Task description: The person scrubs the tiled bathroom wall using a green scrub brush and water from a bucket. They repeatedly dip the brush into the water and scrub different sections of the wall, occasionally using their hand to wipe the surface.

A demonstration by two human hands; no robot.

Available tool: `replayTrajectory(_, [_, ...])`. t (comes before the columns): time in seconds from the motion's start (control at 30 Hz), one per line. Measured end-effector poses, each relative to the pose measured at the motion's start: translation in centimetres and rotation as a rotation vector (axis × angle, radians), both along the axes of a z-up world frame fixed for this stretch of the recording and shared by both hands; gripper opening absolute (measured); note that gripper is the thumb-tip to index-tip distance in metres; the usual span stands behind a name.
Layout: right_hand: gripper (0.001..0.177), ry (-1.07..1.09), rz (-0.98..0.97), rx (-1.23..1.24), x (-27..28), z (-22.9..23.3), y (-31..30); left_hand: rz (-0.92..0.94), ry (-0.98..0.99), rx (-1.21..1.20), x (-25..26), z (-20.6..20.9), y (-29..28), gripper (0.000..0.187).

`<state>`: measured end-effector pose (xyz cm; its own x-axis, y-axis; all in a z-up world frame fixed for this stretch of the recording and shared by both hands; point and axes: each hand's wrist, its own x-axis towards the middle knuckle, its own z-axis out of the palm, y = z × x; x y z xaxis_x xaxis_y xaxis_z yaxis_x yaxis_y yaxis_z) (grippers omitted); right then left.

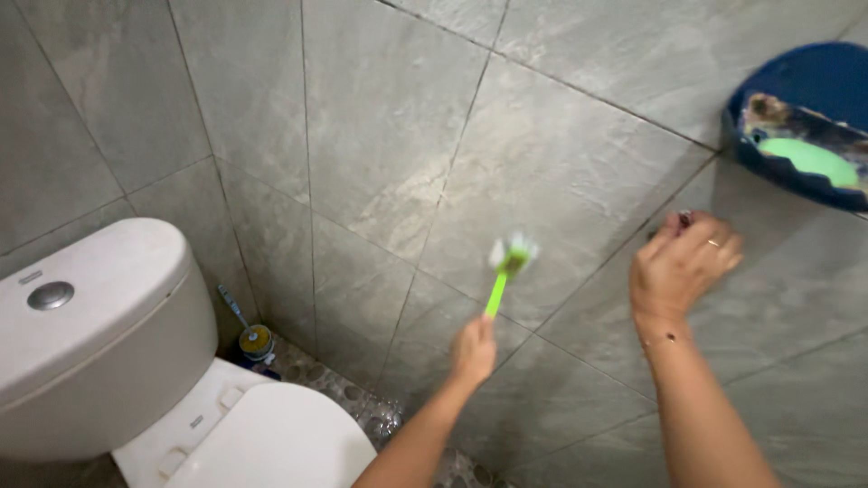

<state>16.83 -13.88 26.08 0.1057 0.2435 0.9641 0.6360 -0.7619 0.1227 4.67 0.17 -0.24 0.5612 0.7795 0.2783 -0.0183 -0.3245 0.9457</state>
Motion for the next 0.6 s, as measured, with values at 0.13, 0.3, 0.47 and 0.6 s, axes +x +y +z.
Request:
replayTrajectory(0.13, [0.015,0.008,0.030,0.034,-0.5,0.2,0.4,-0.051,0.314,0.030,-3.3,-2.6,-0.5,0.051])
replayTrajectory(0.3, [0.016,0.000,0.031,0.063,-1.0,0.9,0.8,-0.041,0.151,0.207,2.4,5.7,1.3,0.051])
replayTrajectory(0.47, [0.019,0.004,0.035,0.084,-1.6,0.9,0.9,-0.052,0.057,0.184,1.5,7.1,1.0,0.049])
replayTrajectory(0.6, [0.018,0.019,0.032,0.086,-1.8,1.1,0.7,-0.056,0.204,0.109,-2.7,3.6,0.4,0.049])
